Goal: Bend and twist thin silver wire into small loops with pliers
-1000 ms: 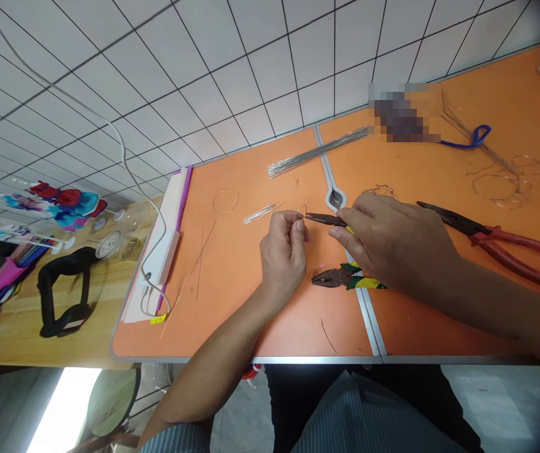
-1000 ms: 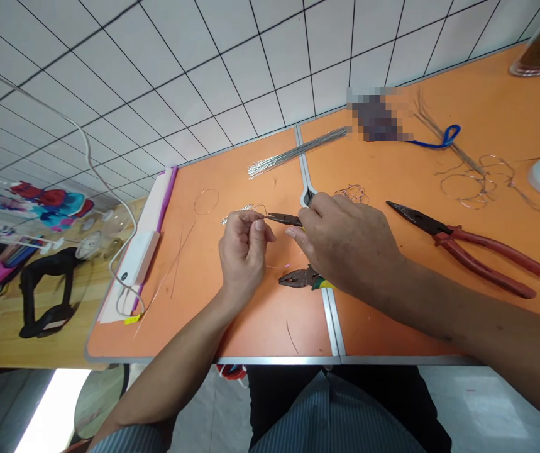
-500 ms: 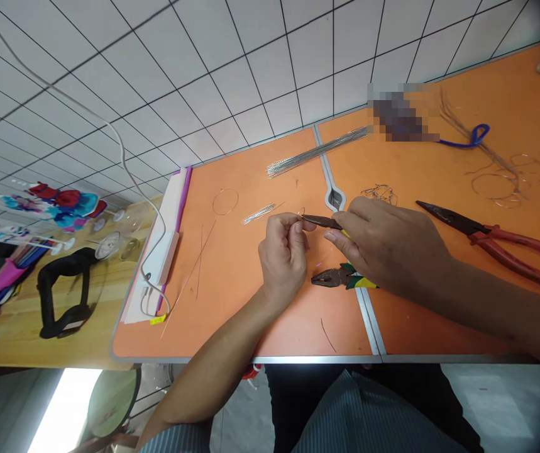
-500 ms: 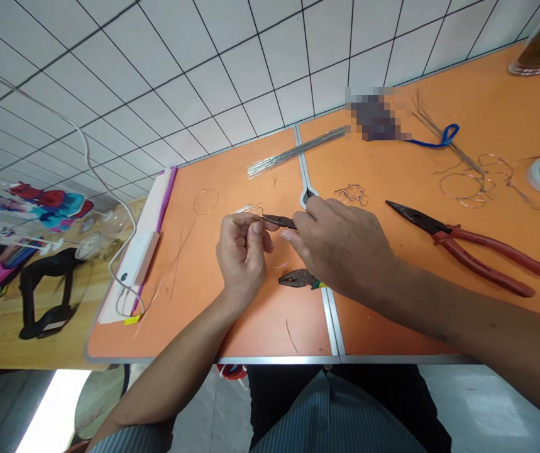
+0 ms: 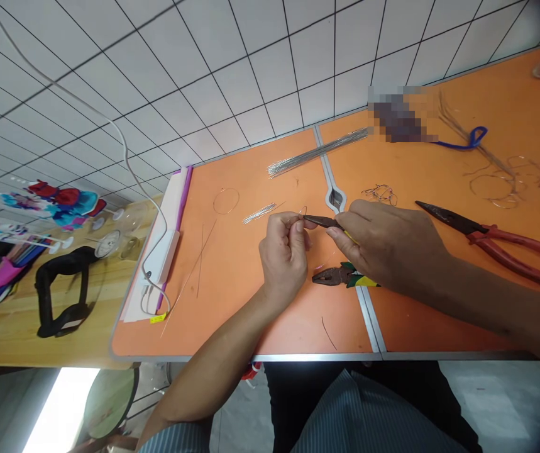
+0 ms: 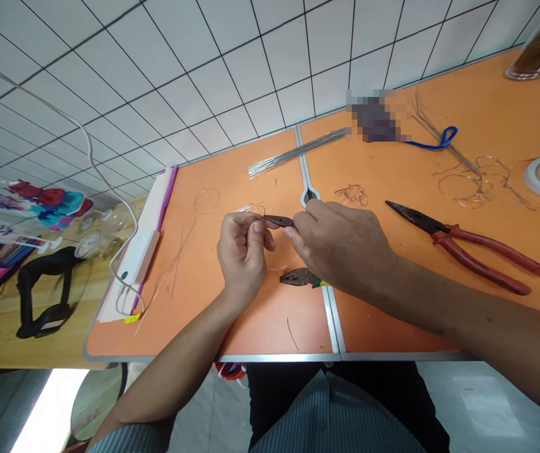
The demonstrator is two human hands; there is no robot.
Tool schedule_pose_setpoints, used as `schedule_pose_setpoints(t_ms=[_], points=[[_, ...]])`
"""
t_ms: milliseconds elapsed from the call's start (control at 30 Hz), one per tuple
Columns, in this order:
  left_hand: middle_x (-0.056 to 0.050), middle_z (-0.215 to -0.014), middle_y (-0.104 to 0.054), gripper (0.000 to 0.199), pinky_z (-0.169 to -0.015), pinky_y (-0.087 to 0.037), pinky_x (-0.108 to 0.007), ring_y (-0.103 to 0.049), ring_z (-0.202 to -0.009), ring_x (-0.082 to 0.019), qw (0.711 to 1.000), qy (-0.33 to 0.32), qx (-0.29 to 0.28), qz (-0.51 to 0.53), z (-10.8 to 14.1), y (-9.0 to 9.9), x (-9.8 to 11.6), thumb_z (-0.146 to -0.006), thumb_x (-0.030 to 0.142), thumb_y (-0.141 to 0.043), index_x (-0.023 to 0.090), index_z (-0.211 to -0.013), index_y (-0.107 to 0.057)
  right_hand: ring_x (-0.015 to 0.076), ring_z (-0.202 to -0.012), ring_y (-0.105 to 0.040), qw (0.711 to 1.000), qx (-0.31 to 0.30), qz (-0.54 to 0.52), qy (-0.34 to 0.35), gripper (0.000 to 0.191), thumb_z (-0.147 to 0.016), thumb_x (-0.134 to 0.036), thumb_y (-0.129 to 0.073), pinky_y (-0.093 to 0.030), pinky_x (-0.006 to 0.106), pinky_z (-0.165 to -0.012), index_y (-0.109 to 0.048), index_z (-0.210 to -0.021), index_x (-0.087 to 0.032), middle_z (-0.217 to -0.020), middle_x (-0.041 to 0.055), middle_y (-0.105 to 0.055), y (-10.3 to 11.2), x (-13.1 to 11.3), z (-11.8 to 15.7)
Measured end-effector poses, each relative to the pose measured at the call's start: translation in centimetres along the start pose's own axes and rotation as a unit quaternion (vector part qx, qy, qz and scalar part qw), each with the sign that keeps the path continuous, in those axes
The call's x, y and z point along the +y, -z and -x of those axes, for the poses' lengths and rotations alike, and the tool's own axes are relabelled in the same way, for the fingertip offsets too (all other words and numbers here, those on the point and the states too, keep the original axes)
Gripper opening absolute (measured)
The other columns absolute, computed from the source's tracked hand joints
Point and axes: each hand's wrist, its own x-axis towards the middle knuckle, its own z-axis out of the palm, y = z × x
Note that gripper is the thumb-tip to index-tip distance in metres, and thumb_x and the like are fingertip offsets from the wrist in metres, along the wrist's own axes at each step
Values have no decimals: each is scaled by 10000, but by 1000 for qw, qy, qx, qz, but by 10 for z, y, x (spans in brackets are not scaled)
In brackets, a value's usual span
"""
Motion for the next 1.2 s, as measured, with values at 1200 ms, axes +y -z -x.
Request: schedule_pose_setpoints(t_ms=[1200], points=[[-38, -913, -877, 364, -601, -563, -280, -652, -556, -114, 944, 187, -93, 257, -19, 6, -7, -1052, 535, -809, 240, -1043, -597, 211, -775, -573, 998, -34, 15, 59, 365, -1145, -286, -479, -203, 322, -551, -796, -995, -185, -904, 92, -696, -2, 27, 3]])
